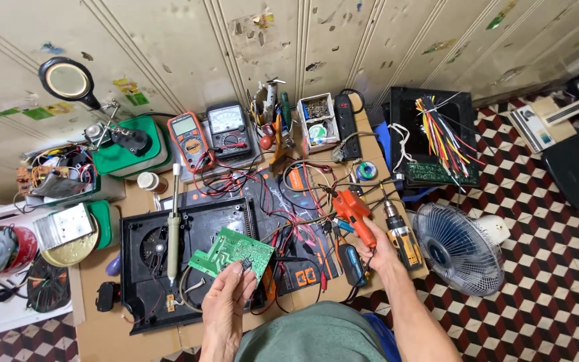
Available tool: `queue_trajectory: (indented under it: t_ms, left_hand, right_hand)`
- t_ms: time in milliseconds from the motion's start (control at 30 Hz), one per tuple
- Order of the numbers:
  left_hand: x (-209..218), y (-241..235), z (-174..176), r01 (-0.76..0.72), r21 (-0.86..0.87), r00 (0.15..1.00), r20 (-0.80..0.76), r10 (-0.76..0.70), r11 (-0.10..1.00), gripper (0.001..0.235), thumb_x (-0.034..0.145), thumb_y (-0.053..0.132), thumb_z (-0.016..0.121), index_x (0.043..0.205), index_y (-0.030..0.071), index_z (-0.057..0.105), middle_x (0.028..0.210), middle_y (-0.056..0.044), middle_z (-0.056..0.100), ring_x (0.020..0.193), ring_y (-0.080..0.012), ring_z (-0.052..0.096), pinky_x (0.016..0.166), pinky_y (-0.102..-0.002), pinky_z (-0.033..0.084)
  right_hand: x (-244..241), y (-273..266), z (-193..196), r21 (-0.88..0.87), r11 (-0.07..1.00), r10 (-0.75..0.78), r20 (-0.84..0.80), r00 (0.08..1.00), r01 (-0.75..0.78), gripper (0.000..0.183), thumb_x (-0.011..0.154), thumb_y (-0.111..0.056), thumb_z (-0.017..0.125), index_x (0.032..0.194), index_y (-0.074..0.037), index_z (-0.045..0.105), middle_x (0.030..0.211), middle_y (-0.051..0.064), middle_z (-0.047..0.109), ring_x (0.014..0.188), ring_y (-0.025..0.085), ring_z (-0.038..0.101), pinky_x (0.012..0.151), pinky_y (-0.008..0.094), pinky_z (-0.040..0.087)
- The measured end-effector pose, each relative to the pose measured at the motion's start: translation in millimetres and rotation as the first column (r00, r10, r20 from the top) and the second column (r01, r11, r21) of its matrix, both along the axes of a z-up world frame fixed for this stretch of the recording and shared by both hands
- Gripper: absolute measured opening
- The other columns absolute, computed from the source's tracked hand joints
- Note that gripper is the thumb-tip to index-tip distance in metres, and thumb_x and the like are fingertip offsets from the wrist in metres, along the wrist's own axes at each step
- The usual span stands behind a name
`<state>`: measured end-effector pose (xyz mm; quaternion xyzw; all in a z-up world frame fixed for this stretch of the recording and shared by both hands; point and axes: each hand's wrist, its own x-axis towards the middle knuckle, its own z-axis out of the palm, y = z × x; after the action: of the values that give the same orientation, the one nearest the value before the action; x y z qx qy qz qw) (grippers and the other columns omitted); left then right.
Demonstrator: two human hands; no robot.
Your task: The person uses a heat gun to apply heat to a green circuit board, then wipes the board with a white cloth. They then use multimeter probes to test points on the board and flip the board over to inspect the other side.
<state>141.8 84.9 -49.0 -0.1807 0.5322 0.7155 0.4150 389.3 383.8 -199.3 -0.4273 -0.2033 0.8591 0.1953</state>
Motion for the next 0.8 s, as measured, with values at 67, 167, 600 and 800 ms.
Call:
queue_trajectory:
  t_ms: [67, 167, 600, 800]
  left_hand:
    - [2.2, 0.9, -1.0, -0.006, -0.006, 1.000, 0.007, 0.006, 1.000, 0.027, 0.095, 0.014, 0.066, 0.118, -0.001, 0.068, 0.107, -0.011, 0.074, 0.096, -0.0227, 0.074, 0.086, -0.033, 0.061]
    - [6.8, 5.0, -1.7, -0.018, -0.011, 1.000, 0.023, 0.018, 1.000, 0.028, 0.095, 0.014, 0.066, 0.118, -0.001, 0.069, 0.107, -0.011, 0.074, 0.097, -0.0227, 0.074, 0.086, -0.033, 0.061]
    - [17.0, 0.4, -2.1, -0.022, -0.021, 0.998, 0.062, 0.023, 1.000, 0.029, 0.094, 0.013, 0.067, 0.119, -0.002, 0.068, 0.106, -0.012, 0.073, 0.097, -0.0241, 0.074, 0.086, -0.034, 0.062]
    - [18.8, 6.5, 0.2, 0.002, -0.002, 0.998, 0.060, -0.002, 1.000, 0.029, 0.093, 0.011, 0.066, 0.119, -0.002, 0.069, 0.106, -0.012, 0.074, 0.095, -0.0230, 0.075, 0.086, -0.034, 0.062]
  right_hand:
    - [3.3, 0.9, -6.4, -0.051, 0.999, 0.013, 0.052, 0.999, -0.011, 0.048, 0.095, -0.049, 0.067, 0.102, -0.002, 0.065, 0.066, 0.001, 0.056, 0.037, 0.008, 0.038, 0.031, 0.023, 0.026]
    - [5.7, -4.3, 17.4, -0.081, 0.996, 0.061, 0.218, 0.974, -0.044, 0.048, 0.091, -0.052, 0.067, 0.099, -0.005, 0.067, 0.070, 0.004, 0.064, 0.037, 0.008, 0.037, 0.032, 0.022, 0.024]
    - [108.8, 49.2, 4.0, 0.027, 0.943, 0.294, 0.398, 0.869, -0.331, 0.051, 0.093, -0.046, 0.071, 0.094, 0.004, 0.063, 0.066, 0.008, 0.060, 0.038, 0.009, 0.037, 0.033, 0.025, 0.025]
    - [87.4, 35.2, 24.0, 0.177, 0.871, 0.212, 0.705, 0.676, -0.458, 0.044, 0.082, -0.043, 0.078, 0.100, -0.003, 0.080, 0.081, 0.007, 0.075, 0.060, 0.011, 0.064, 0.053, 0.028, 0.049]
